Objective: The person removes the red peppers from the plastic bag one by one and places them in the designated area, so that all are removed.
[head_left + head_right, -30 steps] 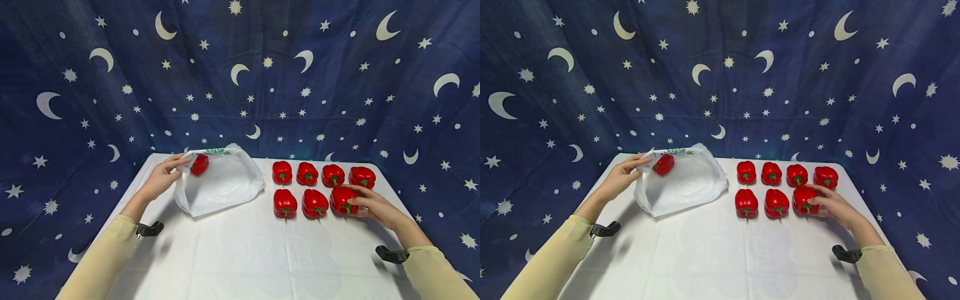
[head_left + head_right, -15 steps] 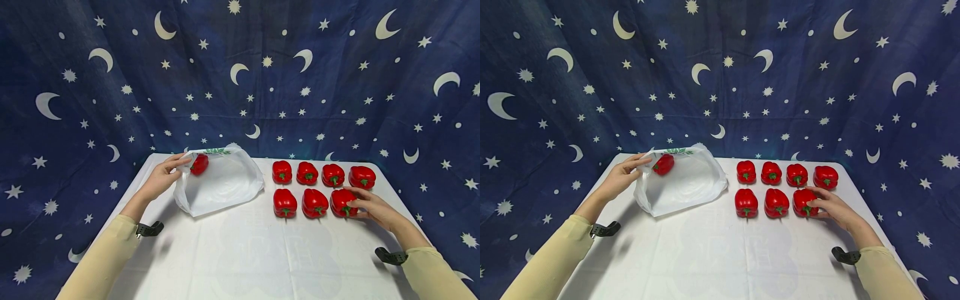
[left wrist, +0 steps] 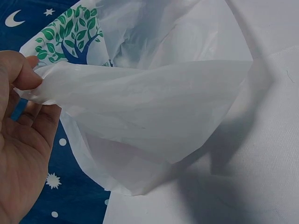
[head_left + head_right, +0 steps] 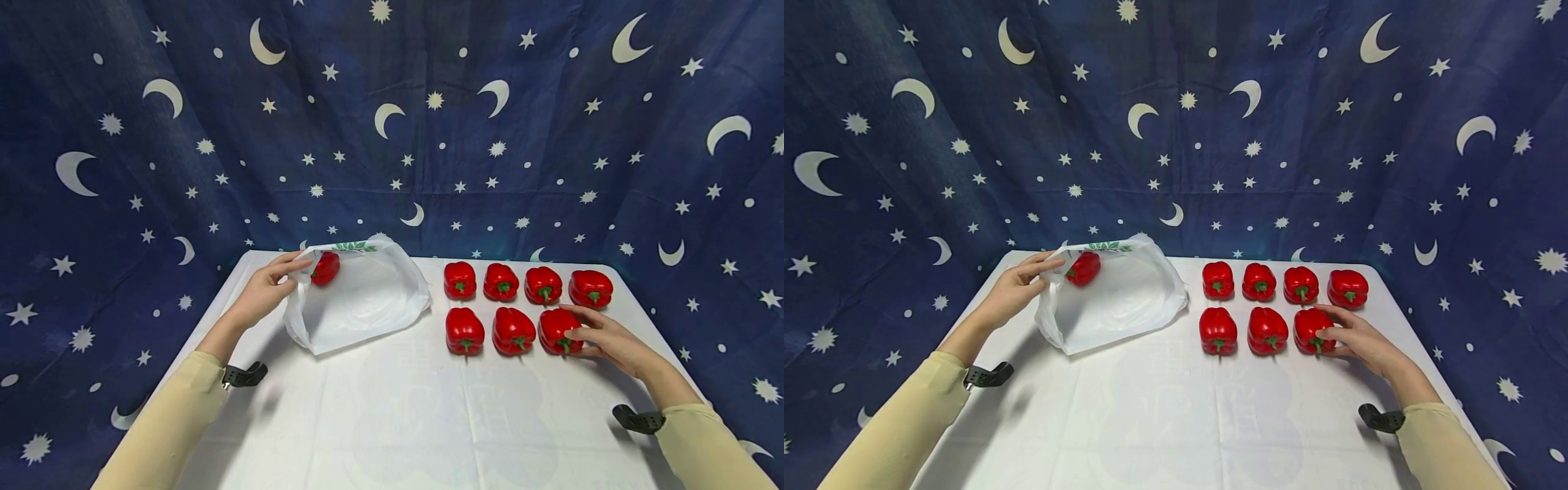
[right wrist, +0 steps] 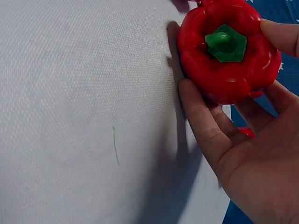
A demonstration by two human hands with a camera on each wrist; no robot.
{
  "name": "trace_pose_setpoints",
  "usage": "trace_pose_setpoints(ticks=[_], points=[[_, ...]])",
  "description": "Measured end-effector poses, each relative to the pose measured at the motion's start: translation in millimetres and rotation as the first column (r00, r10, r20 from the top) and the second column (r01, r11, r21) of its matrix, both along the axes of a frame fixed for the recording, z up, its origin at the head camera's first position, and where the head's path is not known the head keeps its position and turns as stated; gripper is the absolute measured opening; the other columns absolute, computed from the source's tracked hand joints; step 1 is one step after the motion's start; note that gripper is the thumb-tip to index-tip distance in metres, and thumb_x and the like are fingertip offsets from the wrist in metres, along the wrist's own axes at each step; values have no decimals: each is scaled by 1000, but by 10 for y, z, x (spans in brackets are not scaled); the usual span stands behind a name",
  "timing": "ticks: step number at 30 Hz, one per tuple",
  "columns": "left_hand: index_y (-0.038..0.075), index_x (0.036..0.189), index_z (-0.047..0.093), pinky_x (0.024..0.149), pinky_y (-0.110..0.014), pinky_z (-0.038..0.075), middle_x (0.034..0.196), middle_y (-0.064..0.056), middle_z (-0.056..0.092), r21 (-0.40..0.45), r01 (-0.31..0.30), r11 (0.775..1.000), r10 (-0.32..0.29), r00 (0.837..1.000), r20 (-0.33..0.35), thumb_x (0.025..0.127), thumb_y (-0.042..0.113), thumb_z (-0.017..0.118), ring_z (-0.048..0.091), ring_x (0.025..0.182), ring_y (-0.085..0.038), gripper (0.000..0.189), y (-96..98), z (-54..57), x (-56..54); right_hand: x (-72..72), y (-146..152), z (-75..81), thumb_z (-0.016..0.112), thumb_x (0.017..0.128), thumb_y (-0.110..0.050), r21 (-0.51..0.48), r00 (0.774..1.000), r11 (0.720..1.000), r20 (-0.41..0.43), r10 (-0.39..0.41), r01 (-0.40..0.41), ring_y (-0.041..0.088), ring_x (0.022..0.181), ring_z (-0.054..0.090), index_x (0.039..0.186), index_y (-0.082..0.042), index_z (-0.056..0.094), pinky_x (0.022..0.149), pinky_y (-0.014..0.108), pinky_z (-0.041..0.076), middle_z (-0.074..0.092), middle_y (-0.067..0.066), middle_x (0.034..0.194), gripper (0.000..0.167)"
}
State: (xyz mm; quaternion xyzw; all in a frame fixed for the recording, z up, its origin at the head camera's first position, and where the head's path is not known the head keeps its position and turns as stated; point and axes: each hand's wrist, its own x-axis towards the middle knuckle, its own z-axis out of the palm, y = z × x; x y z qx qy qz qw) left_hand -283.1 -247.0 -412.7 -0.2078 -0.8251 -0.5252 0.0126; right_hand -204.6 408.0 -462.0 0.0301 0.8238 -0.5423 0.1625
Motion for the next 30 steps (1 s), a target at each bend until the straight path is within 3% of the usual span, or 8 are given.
trace_pose_setpoints(ticks=[7, 11, 13, 15, 19, 22, 25, 30], points=[[7, 141, 63, 98, -15, 40, 160, -4, 38, 21, 6, 1000, -6, 1000, -6, 99, -4, 49, 27, 150, -26, 46, -38, -50, 25, 2, 34, -44, 68, 97, -34, 88, 1000, 996, 10, 17, -18, 56, 140, 26, 165, -8, 11, 104, 65, 39, 8, 36, 162, 92], [7, 141, 63, 99, -15, 39, 160, -4, 38, 20, 6, 1000, -6, 1000, -17, 98, -4, 50, 27, 151, -25, 46, -41, -61, 43, 23, 52, -25, 66, 99, -36, 100, 1000, 995, 3, 27, -28, 55, 140, 27, 164, -6, 10, 105, 69, 35, 8, 36, 162, 91], [7, 141, 63, 101, -16, 38, 161, -4, 38, 21, 8, 1000, -7, 1000, -22, 98, -4, 50, 26, 151, -24, 46, -35, -46, 43, 36, 69, 17, 64, 100, -37, 109, 999, 994, -24, 34, -31, 45, 136, 38, 163, -4, 12, 105, 62, 41, 12, 36, 161, 89], [7, 142, 62, 104, -18, 36, 161, -3, 37, 20, 10, 1000, -10, 1000, -29, 98, -5, 49, 26, 151, -23, 47, -33, -26, 40, 43, 97, 68, 62, 101, -36, 108, 997, 994, -73, 37, -29, 23, 130, 49, 162, 0, 15, 102, 51, 48, 17, 35, 160, 85], [6, 142, 62, 112, -29, 33, 163, -5, 36, 20, 21, 1000, -20, 999, -35, 97, -7, 48, 26, 151, -21, 49, -30, -21, 33, 99, 163, 184, 57, 104, -34, 119, 979, 993, -200, 27, -3, -14, 108, 50, 159, 3, 23, 88, 26, 54, 34, 23, 157, 75], [6, 143, 61, 116, -42, 30, 162, -4, 36, 20, 26, 999, -25, 999, -43, 97, -7, 48, 25, 151, -21, 49, -31, -20, 24, 131, 175, 310, 57, 105, -31, 129, 954, 991, -300, 12, 28, -17, 107, 49, 158, 0, 31, 85, 17, 51, 48, -2, 145, 67], [6, 143, 61, 116, -53, 27, 161, -2, 37, 21, 26, 999, -25, 999, -48, 96, -7, 49, 25, 151, -20, 50, -32, -17, 18, 134, 117, 456, 57, 105, -28, 123, 929, 991, -369, -1, 50, -13, 110, 52, 157, -7, 38, 84, 13, 49, 48, -22, 132, 60], [6, 143, 61, 117, -56, 24, 160, -2, 38, 24, 25, 999, -24, 998, -50, 96, -8, 49, 25, 151, -21, 50, -21, 2, 35, 107, -163, 688, 57, 104, -30, 150, 915, 988, -401, 30, 33, -6, 112, 53, 158, -11, 40, 85, 12, 45, 49, -23, 132, 60]])
